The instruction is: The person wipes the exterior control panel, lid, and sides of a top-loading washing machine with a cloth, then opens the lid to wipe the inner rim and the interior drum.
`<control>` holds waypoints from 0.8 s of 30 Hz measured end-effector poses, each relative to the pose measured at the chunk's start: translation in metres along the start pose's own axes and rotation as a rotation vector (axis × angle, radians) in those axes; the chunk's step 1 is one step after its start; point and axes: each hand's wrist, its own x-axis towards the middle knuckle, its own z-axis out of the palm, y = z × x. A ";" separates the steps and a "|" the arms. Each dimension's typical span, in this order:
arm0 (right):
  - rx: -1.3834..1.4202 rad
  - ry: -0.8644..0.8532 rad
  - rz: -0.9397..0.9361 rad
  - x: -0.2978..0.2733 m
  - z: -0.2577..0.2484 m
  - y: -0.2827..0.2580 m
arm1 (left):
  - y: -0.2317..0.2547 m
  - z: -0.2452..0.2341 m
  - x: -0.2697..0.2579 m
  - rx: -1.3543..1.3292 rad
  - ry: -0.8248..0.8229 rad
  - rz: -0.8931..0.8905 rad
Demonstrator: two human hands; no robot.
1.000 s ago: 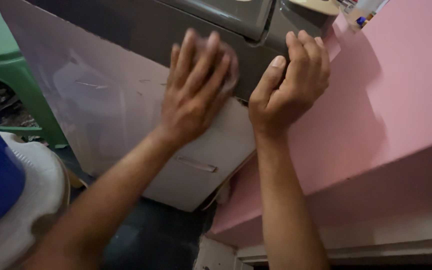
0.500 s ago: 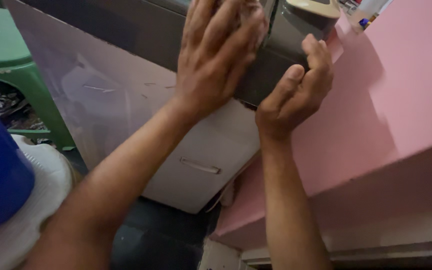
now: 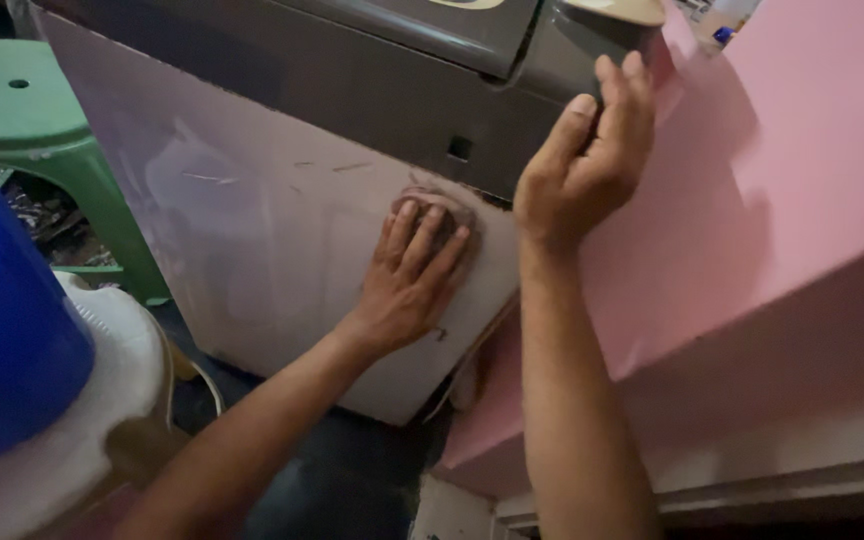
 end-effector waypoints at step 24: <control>-0.071 -0.064 -0.033 0.009 -0.014 -0.013 | -0.003 -0.079 0.192 -0.130 -0.145 -0.046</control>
